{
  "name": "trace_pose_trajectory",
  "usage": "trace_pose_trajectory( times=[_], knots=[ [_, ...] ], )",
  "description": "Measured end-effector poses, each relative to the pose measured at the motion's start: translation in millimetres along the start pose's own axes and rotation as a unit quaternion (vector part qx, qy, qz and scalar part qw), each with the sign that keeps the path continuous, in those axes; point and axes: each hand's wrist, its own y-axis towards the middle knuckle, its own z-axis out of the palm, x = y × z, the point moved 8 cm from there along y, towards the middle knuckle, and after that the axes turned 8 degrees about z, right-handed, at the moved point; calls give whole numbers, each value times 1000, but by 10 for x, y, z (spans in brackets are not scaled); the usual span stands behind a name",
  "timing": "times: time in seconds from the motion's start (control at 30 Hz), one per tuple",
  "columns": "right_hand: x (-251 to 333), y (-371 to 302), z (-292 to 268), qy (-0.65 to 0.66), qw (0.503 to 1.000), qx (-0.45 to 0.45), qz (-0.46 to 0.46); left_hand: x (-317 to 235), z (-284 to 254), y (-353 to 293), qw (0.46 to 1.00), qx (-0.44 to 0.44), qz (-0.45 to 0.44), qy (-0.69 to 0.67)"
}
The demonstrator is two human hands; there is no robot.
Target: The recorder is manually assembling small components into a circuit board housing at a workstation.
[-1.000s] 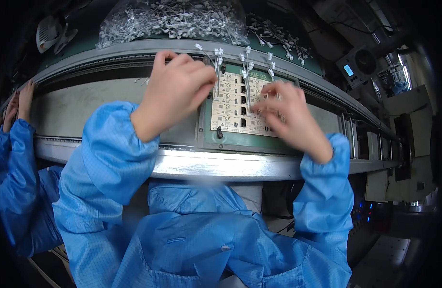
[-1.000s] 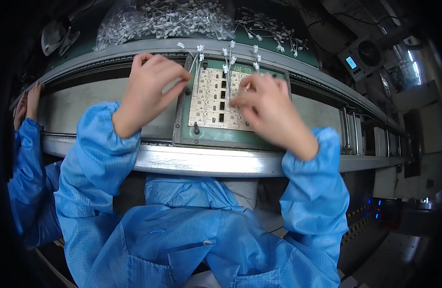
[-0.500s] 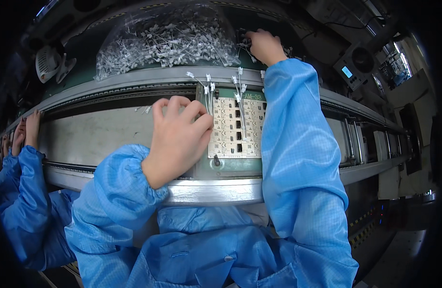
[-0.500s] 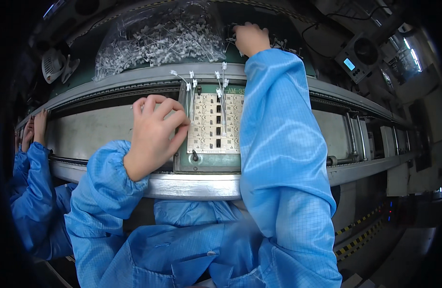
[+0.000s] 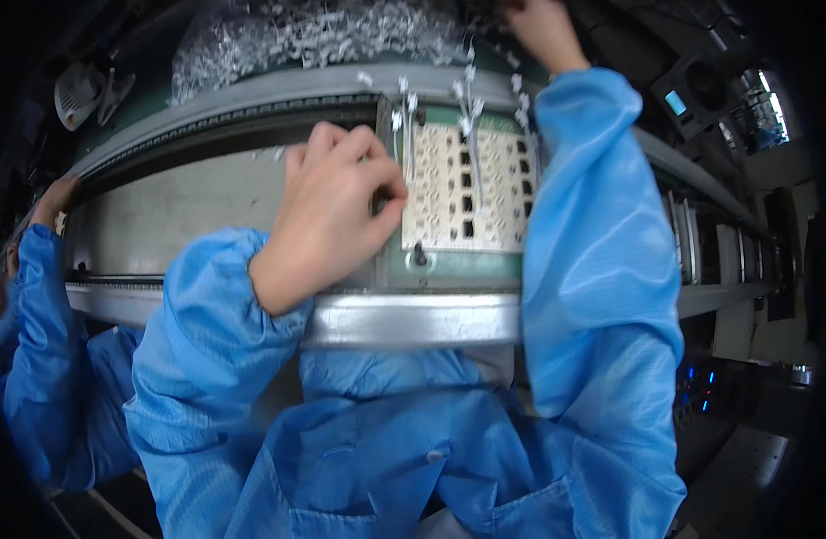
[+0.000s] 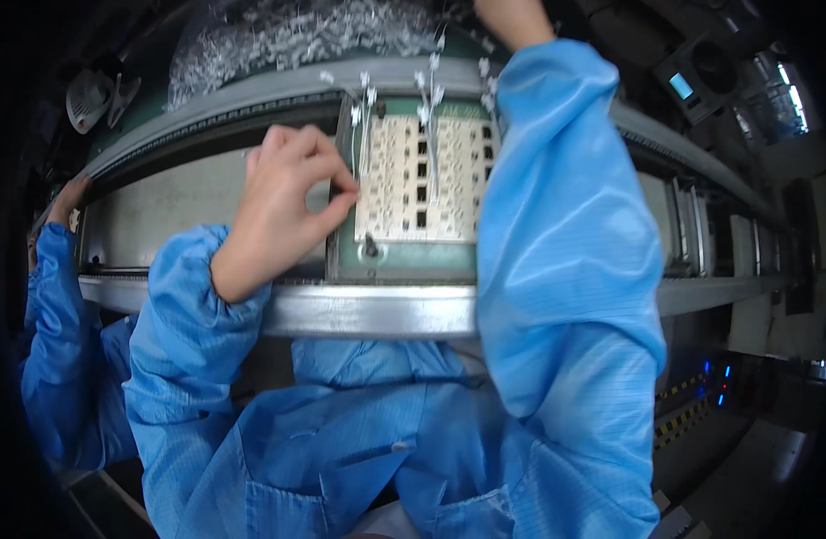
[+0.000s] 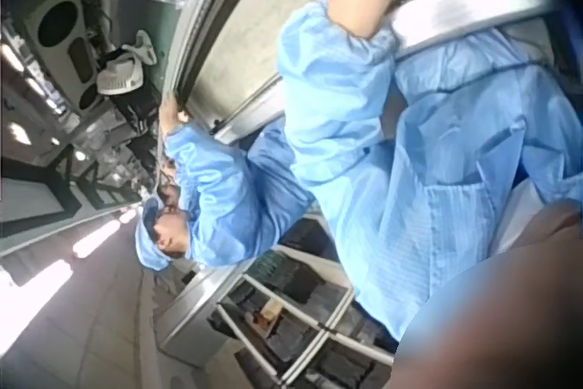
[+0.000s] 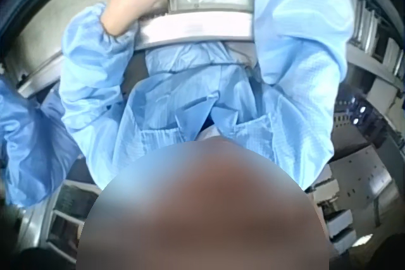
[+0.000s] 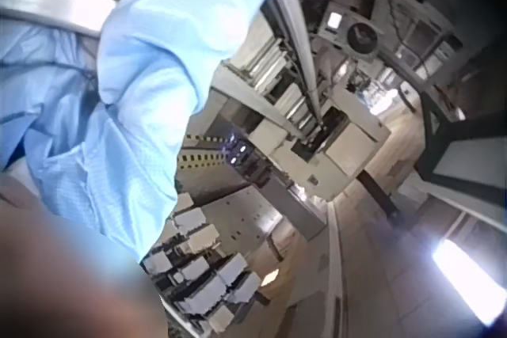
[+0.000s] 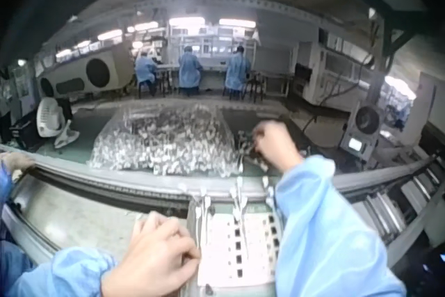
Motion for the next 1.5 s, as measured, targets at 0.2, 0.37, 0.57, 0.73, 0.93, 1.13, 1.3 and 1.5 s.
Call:
trace_pose_trajectory(
  times=[0.2,0.37,0.57,0.73,0.93,1.13,1.3,1.5],
  knots=[
    [17,-345,-757,167,972,-159,43,-47,59,13,1000,7,23,-8],
    [-492,-401,-827,139,980,-145,2,-117,117,48,999,8,33,-20],
    [-476,-744,-820,296,952,-17,72,-80,123,10,999,-12,15,-45],
    [-595,-832,-1043,325,941,-54,69,-215,-172,130,992,-106,59,-46],
    [-590,-1045,-1057,297,948,-45,104,-173,130,57,999,-3,50,2],
    [-525,-1163,-998,297,948,-38,111,-137,139,52,1000,22,12,-7],
    [-538,-1165,-1007,303,947,-32,100,-221,117,65,998,12,46,50],
    [-469,-1173,-999,304,948,-39,88,-357,91,39,991,0,66,119]
  ],
)
